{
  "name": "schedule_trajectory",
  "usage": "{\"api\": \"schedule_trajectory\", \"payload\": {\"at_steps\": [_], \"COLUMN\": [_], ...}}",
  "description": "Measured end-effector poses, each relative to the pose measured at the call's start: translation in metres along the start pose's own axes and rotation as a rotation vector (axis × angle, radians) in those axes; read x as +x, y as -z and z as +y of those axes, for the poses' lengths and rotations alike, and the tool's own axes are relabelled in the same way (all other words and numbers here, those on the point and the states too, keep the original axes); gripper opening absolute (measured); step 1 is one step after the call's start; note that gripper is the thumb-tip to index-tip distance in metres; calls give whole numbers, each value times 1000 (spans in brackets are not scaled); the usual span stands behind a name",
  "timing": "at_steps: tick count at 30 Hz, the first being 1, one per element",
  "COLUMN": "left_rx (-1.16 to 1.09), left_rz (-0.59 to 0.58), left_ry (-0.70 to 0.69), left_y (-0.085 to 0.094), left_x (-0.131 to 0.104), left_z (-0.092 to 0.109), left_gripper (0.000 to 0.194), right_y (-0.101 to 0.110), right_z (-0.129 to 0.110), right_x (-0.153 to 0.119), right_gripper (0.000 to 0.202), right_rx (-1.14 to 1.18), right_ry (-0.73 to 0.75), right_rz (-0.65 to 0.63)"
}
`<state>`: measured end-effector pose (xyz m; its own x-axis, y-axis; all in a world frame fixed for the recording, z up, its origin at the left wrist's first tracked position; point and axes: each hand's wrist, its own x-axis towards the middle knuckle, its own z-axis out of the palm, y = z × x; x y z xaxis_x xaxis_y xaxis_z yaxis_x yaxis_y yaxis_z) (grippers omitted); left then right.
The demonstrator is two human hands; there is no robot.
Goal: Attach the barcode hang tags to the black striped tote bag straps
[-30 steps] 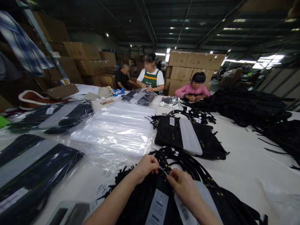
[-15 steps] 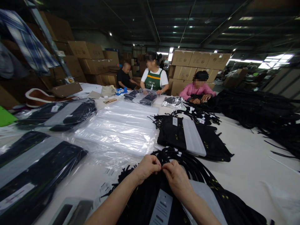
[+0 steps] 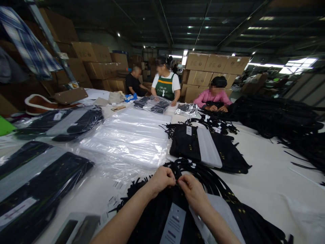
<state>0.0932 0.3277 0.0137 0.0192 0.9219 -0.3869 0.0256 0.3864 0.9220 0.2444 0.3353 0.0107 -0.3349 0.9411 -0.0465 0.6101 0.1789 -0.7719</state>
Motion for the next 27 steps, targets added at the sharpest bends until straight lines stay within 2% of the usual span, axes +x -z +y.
{"api": "schedule_trajectory", "payload": {"at_steps": [3, 7, 13, 16, 21, 27], "left_rx": [-132, -242, -247, -217, -176, -206], "left_rz": [-11, -17, 32, 20, -66, -171], "left_ry": [30, 67, 63, 89, 149, 189], "left_y": [-4, -6, -7, -7, -3, -1], "left_x": [-4, -8, -14, -19, -35, -63], "left_z": [6, 8, 8, 5, 6, 8], "left_gripper": [7, 11, 16, 16, 20, 25], "right_y": [13, 26, 24, 21, 19, 13], "right_z": [-1, 1, 7, 4, -5, -19], "right_x": [-7, -24, -37, -40, -48, -53], "right_gripper": [14, 38, 50, 48, 34, 19], "right_rx": [351, 740, 1005, 1078, 1081, 1031], "right_ry": [-185, -448, -550, -573, -630, -646], "right_rz": [-70, -154, -92, -120, -252, -235]}}
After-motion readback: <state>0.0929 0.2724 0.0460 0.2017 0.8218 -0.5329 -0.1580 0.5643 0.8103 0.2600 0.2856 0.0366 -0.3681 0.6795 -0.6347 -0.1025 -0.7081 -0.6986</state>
